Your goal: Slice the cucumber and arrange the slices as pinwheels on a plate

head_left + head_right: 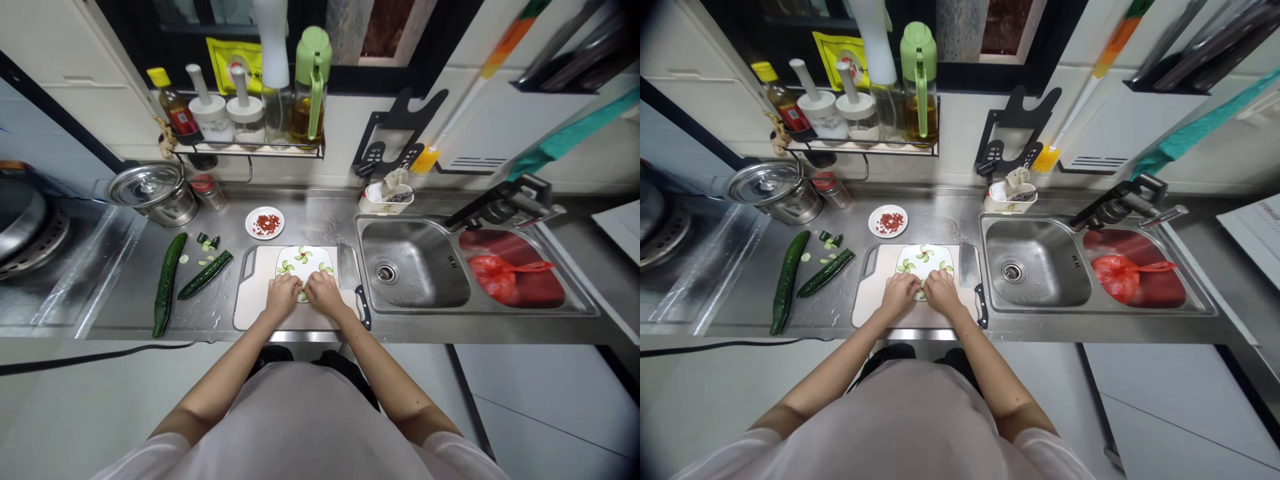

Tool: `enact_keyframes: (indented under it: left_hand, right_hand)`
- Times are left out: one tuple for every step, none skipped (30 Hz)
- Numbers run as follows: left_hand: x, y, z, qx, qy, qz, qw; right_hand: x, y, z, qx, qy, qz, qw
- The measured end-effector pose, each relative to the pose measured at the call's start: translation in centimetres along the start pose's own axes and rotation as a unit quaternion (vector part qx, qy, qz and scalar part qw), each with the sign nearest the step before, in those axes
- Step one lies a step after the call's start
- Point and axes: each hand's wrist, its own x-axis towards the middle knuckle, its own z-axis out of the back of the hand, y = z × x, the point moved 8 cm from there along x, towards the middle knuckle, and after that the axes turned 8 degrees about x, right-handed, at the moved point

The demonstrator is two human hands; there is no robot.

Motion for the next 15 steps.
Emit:
enact_keyframes:
  left_hand:
    - [0.1, -0.1, -0.1, 0.002, 0.002, 0.000, 1.000]
    - [0.1, -0.2, -0.3, 0.005, 0.005, 0.000, 1.000]
    - [0.2, -0.3, -0.4, 0.007, 0.008, 0.001, 1.000]
    - [0.2, -0.3, -0.5, 0.008, 0.012, 0.001, 1.000]
    - [0.3, -0.3, -0.7, 0.009, 0.015, 0.001, 1.000]
    - [0.3, -0.3, -0.8, 0.010, 0.017, 0.001, 1.000]
    - [0.3, -0.3, -0.9, 0.012, 0.018, 0.000, 1.000]
    - [0.3, -0.3, -1.0, 0.014, 0.019, -0.001, 1.000]
    - [0.3, -0.3, -1.1, 0.017, 0.019, -0.003, 1.000]
    - [0.3, -0.3, -1.2, 0.020, 0.020, -0.003, 1.000]
    - [0.3, -0.3, -1.3, 0.023, 0.020, -0.002, 1.000]
    - [0.3, -0.2, -1.3, 0.026, 0.021, -0.001, 0.999]
    - [0.4, -0.2, -1.4, 0.029, 0.021, 0.000, 0.999]
    - [0.4, -0.2, -1.4, 0.030, 0.022, 0.001, 0.999]
    - [0.4, -0.2, -1.5, 0.031, 0.023, 0.001, 0.999]
  right_hand:
    - [0.0, 0.0, 0.0, -0.002, 0.001, 0.000, 1.000]
    - [0.0, 0.0, 0.0, -0.002, 0.002, 0.001, 1.000]
    - [0.0, 0.0, -0.1, -0.002, 0.002, 0.002, 1.000]
    - [0.0, 0.0, -0.1, -0.002, 0.002, 0.002, 1.000]
    - [0.0, 0.0, -0.1, -0.003, 0.002, 0.003, 1.000]
    - [0.0, 0.0, -0.1, -0.004, 0.002, 0.004, 1.000]
    - [0.0, 0.0, -0.1, -0.006, 0.002, 0.004, 1.000]
    - [0.0, 0.0, -0.1, -0.009, 0.002, 0.004, 1.000]
    - [0.0, 0.1, -0.1, -0.012, 0.001, 0.004, 1.000]
    - [0.0, 0.1, -0.1, -0.014, 0.001, 0.004, 1.000]
    - [0.0, 0.1, -0.1, -0.016, 0.001, 0.004, 1.000]
    - [0.0, 0.1, -0.1, -0.018, 0.001, 0.003, 1.000]
    - [0.0, 0.1, -0.1, -0.019, 0.002, 0.002, 1.000]
    - [0.0, 0.1, -0.1, -0.019, 0.003, 0.000, 1.000]
    - [0.0, 0.0, -0.2, -0.018, 0.004, -0.004, 1.000]
